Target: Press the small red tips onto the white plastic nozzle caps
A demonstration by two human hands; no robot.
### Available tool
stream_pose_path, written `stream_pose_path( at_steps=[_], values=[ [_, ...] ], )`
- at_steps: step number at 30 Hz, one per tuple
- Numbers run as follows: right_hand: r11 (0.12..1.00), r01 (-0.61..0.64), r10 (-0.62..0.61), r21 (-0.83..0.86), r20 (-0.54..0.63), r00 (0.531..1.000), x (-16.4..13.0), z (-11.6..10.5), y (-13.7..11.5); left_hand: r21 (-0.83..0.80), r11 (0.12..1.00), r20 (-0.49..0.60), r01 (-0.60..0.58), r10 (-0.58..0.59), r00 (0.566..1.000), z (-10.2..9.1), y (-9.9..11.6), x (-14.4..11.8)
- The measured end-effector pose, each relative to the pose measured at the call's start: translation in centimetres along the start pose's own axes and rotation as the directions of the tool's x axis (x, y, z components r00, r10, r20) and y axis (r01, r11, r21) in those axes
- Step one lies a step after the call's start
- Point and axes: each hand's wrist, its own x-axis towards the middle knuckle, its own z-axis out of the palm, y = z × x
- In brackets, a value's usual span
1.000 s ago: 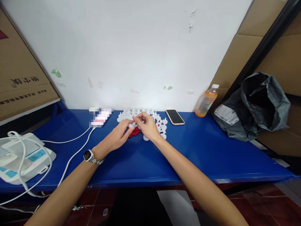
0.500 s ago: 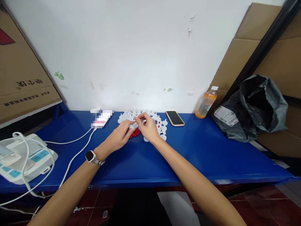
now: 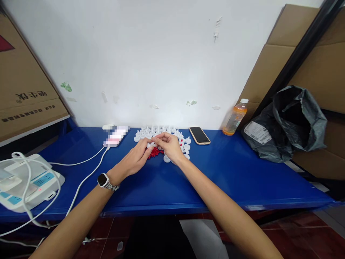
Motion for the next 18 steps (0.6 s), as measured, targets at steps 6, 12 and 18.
stream_pose_path(
  at_steps=[6, 12, 18],
  values=[
    [0.975, 0.070, -0.081, -0.212, -0.043, 0.996, -0.2, 0.4, 0.6, -0.068, 0.997, -0.072, 0.024, -0.029, 0.997, 0.6, -0.1, 0.0],
    [0.852, 0.210, -0.221, -0.480, 0.036, 0.975, -0.8, 0.6, 0.4, -0.122, 0.992, -0.101, -0.005, -0.007, 0.995, 0.6, 0.2, -0.1],
    [0.876, 0.202, -0.204, -0.439, 0.043, 0.978, -1.2, 0.6, 0.2, -0.200, 0.980, -0.123, -0.002, -0.023, 0.992, 0.4, 0.3, -0.1]
  ],
)
